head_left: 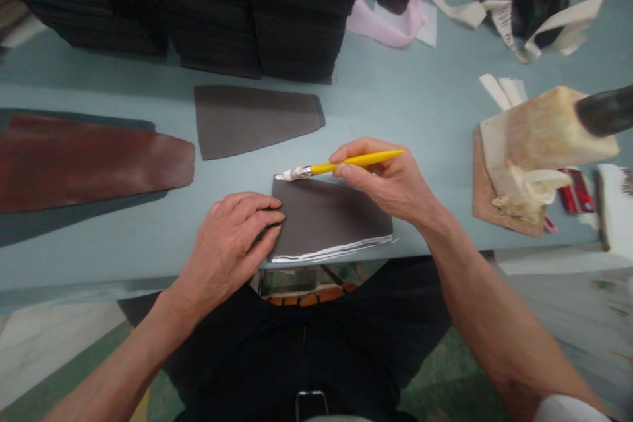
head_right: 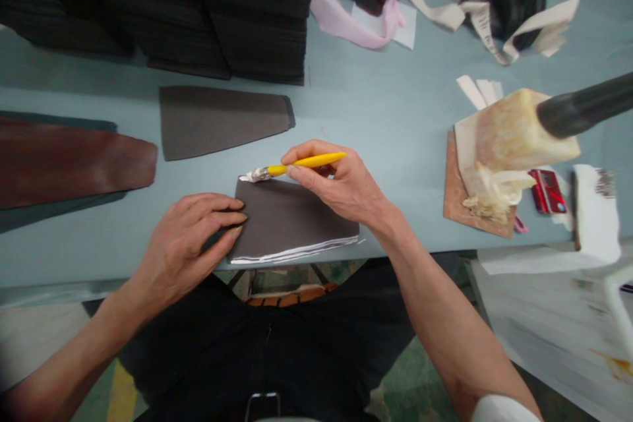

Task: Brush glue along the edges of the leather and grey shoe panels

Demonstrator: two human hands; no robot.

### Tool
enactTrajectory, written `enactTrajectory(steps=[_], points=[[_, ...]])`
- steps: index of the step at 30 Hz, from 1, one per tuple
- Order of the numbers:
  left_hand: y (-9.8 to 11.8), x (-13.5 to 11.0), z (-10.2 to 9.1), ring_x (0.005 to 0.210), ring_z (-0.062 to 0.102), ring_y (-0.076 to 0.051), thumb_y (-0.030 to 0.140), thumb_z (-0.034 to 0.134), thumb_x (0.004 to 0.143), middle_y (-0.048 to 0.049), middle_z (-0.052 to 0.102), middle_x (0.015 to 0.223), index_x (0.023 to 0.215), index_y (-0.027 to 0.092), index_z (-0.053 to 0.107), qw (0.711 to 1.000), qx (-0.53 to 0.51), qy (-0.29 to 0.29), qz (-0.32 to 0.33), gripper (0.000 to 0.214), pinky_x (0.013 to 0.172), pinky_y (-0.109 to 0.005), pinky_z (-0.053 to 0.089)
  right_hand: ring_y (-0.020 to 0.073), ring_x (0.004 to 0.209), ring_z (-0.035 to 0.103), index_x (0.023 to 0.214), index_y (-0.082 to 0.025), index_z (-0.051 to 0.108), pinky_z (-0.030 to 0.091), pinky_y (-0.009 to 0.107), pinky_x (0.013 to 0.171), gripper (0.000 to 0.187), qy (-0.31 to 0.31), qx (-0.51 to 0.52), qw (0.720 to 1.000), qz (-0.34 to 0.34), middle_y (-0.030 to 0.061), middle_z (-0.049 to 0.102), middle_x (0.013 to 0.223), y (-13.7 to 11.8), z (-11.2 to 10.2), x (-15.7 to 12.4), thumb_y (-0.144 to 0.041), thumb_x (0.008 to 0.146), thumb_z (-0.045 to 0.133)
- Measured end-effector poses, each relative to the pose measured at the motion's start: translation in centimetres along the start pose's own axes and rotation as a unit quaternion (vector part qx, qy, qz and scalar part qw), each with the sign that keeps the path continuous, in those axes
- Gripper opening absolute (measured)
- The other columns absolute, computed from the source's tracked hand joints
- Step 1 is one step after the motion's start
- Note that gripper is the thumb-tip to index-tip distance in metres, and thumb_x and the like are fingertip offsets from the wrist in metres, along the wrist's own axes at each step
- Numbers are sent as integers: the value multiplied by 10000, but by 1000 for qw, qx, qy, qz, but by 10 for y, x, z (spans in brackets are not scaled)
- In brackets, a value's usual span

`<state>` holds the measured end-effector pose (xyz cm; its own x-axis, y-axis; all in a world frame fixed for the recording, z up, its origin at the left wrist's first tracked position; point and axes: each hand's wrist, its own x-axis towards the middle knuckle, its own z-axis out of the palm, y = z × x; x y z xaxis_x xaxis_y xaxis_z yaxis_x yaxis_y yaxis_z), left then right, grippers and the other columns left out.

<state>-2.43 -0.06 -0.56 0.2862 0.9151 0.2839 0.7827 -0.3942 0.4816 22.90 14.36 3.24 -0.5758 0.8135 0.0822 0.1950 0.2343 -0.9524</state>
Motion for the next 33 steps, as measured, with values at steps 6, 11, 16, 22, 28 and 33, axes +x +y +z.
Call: enactTrajectory(steps=[6,11,16,22,28,33], points=[[-1,0,0,1172,713,-273,225,611,1036,-82,777,1259,1153,228,710,1000,-3,5,-6,154,1018,-462,521,146,767,620,981,-212,809,481,294,677,338,4,-8,1000,15,36,756,937,-2,-8,-7,-545,923,805],[-3,-1,1,1183,709,-273,228,602,1041,-81,768,1282,1176,241,698,1000,0,1,-3,166,1026,-473,530,136,751,607,988,-203,810,467,287,675,324,9,-4,1000,18,40,769,940,-1,-14,-14,-521,926,812],[-5,-2,2,1181,707,-281,232,611,1036,-79,768,1278,1183,245,690,1000,8,3,4,167,1023,-490,538,136,759,599,991,-204,809,465,285,672,345,21,-7,999,26,39,766,951,0,-20,-21,-541,917,816],[-5,-1,0,1170,719,-291,226,621,1022,-74,775,1267,1170,252,698,1000,7,3,4,170,1010,-503,549,132,740,589,979,-209,810,453,284,650,344,26,-6,999,31,30,757,925,2,-26,-27,-546,913,820],[-6,-1,1,1172,717,-283,221,622,1028,-79,764,1276,1190,264,674,1000,11,4,10,175,1022,-500,548,127,721,577,986,-212,814,444,285,647,326,40,-7,999,27,25,752,898,2,-31,-34,-532,920,815],[-7,-1,2,1189,714,-300,215,632,1021,-77,763,1282,1192,272,673,1000,13,7,10,185,1015,-515,544,128,714,568,970,-211,813,438,286,632,349,45,-7,998,33,27,749,901,3,-34,-38,-554,912,814]])
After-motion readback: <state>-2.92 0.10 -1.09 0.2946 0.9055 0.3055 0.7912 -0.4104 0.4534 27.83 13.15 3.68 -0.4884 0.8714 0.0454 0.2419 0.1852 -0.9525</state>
